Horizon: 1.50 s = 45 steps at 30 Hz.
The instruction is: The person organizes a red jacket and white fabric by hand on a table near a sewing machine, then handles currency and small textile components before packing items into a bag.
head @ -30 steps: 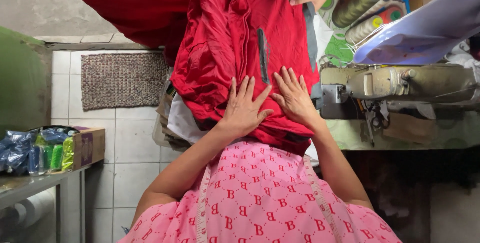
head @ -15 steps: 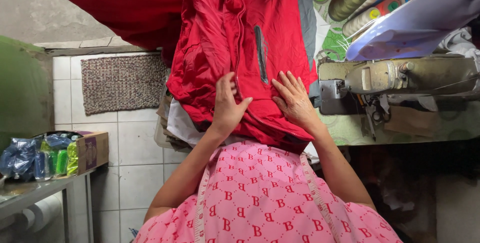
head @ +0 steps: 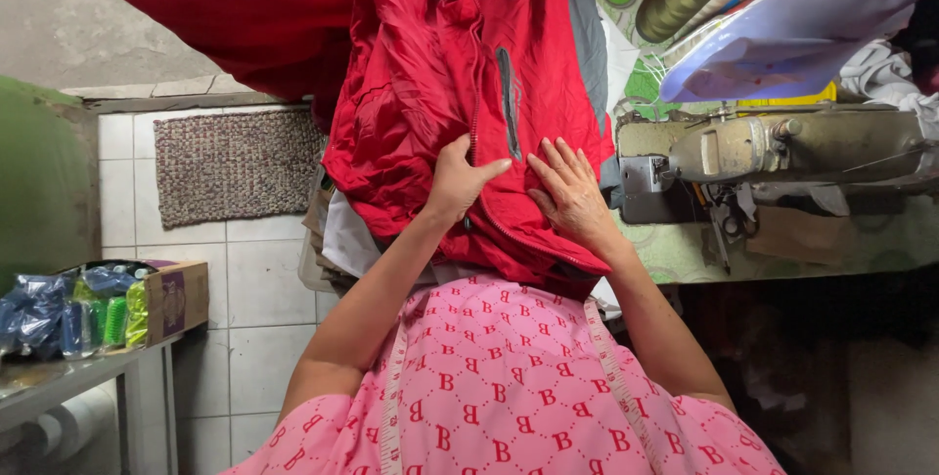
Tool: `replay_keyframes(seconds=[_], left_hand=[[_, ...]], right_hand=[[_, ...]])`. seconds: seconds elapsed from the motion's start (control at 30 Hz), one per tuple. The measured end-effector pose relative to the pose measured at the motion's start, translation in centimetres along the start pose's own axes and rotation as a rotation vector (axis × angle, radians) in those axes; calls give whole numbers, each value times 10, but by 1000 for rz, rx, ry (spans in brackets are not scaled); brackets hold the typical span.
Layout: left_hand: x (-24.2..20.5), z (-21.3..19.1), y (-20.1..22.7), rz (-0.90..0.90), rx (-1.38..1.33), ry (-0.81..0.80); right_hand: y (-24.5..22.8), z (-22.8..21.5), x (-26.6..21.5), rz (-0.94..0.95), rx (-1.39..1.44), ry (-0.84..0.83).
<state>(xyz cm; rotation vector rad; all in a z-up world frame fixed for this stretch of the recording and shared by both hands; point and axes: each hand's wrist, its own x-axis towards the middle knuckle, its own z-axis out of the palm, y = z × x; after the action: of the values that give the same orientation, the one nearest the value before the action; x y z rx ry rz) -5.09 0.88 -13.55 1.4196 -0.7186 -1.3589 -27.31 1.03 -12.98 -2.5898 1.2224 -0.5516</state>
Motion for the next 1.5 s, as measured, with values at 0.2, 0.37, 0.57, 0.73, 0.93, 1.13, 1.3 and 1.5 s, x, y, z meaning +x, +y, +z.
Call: replay_keyframes(seconds=[0.2,0.37,0.57,0.73,0.93,1.13,1.3,1.5], left_hand=[[-4,6,-4,96,29,27],[-7,3,9,-13,49,103],[-16,15,4,-18,-134,117],[3,18,-22,-47,-162,121],[-1,15,-10,-73,-233,122],[-7,8,-8,-68,-334,-5],[-72,14,61,145,-67,-164],[-100,44,72,367,718,-462]], right_hand=[[-5,-7,0,15,25,3],[-2,-15,8,-18,37,-43],[4,-29,21,27,135,-56],[-7,-35,37,17,132,-74],[-14,-37,37,38,110,-135],[-18,-49,23,38,145,-109],[-5,-41,14,119,304,1],[-54,-105,23,570,863,50]])
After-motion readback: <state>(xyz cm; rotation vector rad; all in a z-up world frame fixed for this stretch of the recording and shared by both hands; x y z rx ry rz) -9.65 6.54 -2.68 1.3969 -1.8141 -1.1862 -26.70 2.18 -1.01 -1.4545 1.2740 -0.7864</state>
